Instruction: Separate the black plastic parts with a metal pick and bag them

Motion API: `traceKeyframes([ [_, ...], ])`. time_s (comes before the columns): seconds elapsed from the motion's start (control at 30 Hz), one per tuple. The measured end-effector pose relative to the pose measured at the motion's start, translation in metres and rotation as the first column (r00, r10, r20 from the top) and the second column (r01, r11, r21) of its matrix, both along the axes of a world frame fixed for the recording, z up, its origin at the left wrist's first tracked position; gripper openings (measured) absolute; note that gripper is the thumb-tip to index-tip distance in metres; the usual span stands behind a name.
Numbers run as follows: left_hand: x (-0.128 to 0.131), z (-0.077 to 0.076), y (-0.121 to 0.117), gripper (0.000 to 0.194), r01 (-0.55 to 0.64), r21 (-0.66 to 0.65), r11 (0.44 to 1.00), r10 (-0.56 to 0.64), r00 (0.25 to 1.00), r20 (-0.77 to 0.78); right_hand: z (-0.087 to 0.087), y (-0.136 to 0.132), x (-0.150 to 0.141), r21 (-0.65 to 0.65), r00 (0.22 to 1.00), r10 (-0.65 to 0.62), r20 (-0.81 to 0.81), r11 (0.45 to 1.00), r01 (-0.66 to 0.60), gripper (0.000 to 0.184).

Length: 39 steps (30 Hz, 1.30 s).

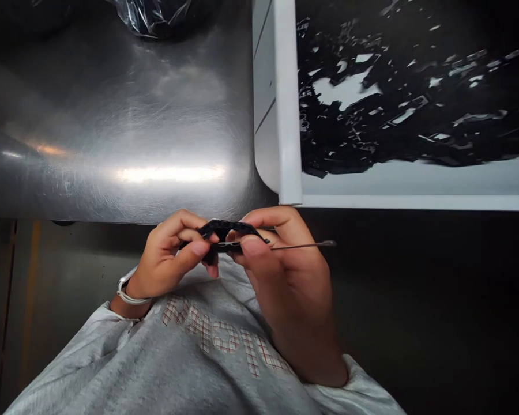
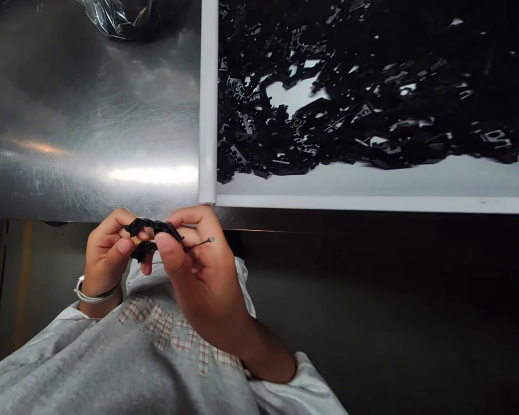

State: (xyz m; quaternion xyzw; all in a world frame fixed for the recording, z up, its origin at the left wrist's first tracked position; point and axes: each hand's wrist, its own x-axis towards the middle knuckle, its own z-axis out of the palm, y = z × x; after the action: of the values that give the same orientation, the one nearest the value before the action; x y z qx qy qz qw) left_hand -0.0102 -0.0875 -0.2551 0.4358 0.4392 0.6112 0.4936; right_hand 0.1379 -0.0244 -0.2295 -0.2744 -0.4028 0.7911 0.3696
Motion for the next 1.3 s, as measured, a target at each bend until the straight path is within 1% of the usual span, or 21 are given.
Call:
traceKeyframes([
  [0.07,0.000,0.002,0.001,0.013,-0.028,-0.013,1.000,0.028,1.000,0.008,0.000,-0.001,-0.001,-0.003,1.000,-0.003,-0.011,1.000,0.003,0.014],
  [0.17,0.002,0.004,0.002,0.017,-0.017,-0.016,1.000,0.017,1.000,0.007,-0.001,-0.001,-0.001,-0.008,1.000,-0.016,0.003,1.000,0.016,0.012],
  [0.3,0.005,0.005,0.003,0.013,-0.028,-0.036,0.999,0.029,0.999,0.029,-0.004,-0.002,0.000,-0.006,0.999,-0.033,0.025,0.999,0.033,0.013],
  [0.43,0.005,0.006,0.004,0.013,-0.049,-0.036,0.998,0.050,0.998,0.030,-0.006,-0.002,0.000,0.001,1.000,-0.001,-0.023,1.000,0.001,0.010],
  [0.53,0.004,0.005,0.005,0.014,-0.051,-0.040,0.998,0.052,0.998,0.034,-0.007,-0.001,0.001,0.034,0.999,0.003,-0.043,0.999,-0.001,0.009],
  [0.67,0.002,0.005,0.006,0.014,-0.036,-0.043,0.998,0.040,0.995,0.088,-0.010,0.001,0.003,0.087,0.999,-0.029,0.038,0.996,0.025,0.017],
  [0.77,0.002,0.005,0.008,0.022,-0.051,-0.068,0.996,0.056,0.996,0.072,-0.013,0.000,0.004,0.082,0.996,-0.029,0.087,0.996,0.022,0.022],
  [0.9,0.000,0.003,0.008,0.030,-0.054,-0.122,0.991,0.059,0.997,0.044,-0.016,0.000,0.004,0.051,0.998,-0.011,0.068,0.999,0.008,0.021],
  [1.07,-0.002,0.001,0.008,0.023,-0.037,-0.103,0.994,0.047,0.995,0.094,-0.016,0.001,0.005,0.062,0.999,0.004,0.039,0.998,-0.007,0.016],
  [1.2,-0.002,0.001,0.007,0.025,-0.035,-0.128,0.991,0.049,0.993,0.105,-0.013,0.002,0.004,0.045,0.999,0.017,0.039,0.999,-0.018,0.015],
  [1.3,-0.001,0.000,0.007,0.021,-0.046,-0.105,0.993,0.057,0.992,0.110,-0.009,0.002,0.002,0.036,1.000,0.011,0.016,0.999,-0.012,0.013],
])
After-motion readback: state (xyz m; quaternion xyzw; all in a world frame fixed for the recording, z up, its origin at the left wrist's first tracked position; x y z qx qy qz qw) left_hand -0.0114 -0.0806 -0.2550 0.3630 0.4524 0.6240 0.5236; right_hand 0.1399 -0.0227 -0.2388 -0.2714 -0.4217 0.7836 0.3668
